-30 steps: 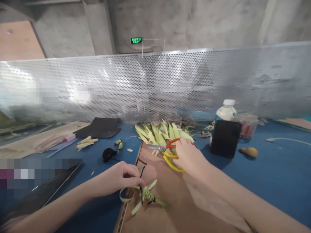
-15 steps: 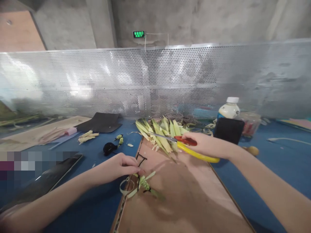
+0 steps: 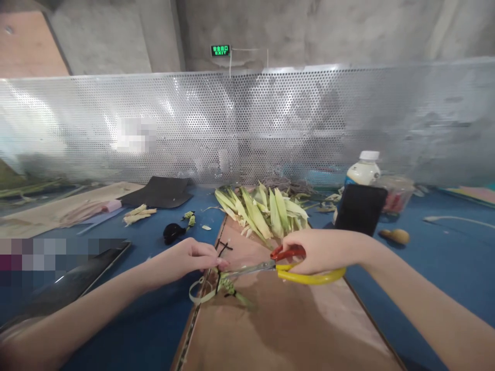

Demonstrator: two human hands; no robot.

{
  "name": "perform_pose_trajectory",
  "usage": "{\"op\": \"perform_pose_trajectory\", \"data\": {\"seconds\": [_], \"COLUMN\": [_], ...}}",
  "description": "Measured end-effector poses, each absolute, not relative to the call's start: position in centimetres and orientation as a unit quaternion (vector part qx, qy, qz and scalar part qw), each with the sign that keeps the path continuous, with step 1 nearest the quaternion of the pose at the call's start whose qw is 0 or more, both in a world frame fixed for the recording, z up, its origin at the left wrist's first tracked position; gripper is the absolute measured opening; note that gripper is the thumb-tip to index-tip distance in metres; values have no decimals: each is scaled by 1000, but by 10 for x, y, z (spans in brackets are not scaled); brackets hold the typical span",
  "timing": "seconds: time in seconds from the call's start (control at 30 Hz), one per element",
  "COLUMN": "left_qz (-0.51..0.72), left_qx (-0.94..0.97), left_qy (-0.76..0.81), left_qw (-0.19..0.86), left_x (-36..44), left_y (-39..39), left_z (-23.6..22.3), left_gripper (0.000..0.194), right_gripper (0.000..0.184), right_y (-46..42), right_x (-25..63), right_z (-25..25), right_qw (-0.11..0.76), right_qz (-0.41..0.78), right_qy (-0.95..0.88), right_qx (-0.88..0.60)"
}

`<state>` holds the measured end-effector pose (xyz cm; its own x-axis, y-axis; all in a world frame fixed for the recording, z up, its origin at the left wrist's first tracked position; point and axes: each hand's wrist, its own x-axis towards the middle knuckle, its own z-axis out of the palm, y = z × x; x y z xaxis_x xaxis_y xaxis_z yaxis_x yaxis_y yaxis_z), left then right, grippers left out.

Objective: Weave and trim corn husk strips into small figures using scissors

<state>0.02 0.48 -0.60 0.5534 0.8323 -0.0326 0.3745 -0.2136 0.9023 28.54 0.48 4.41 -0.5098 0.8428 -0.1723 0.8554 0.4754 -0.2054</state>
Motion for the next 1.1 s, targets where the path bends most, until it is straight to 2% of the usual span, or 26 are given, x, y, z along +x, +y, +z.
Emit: {"op": "perform_pose_trajectory", "data": {"seconds": [0.1,0.33,0.5,0.83,1.1], "left_qz": [235,252,247,234,257], "left_qx": [747,739,741,749,735], "left_qy": [397,368,393,391,373], "left_qw": [479,505,486,480,504], "left_x": [0,-1,0,2,2], "left_y": [5,5,3,-2,-7], "left_z": [-6,-9,-6,1,4], "left_gripper": [41,42,41,37,29], "right_gripper": [37,38,37,39,39], "right_y": [7,10,10,13,13], "right_x": [283,283,280,280,280], "right_z": [43,33,30,27,34], "right_qw": [55,25,6,11,19], "right_qz": [-175,-182,-188,-203,-291], "right_qy": [851,856,860,869,861], "right_qx": [492,484,474,451,417]}}
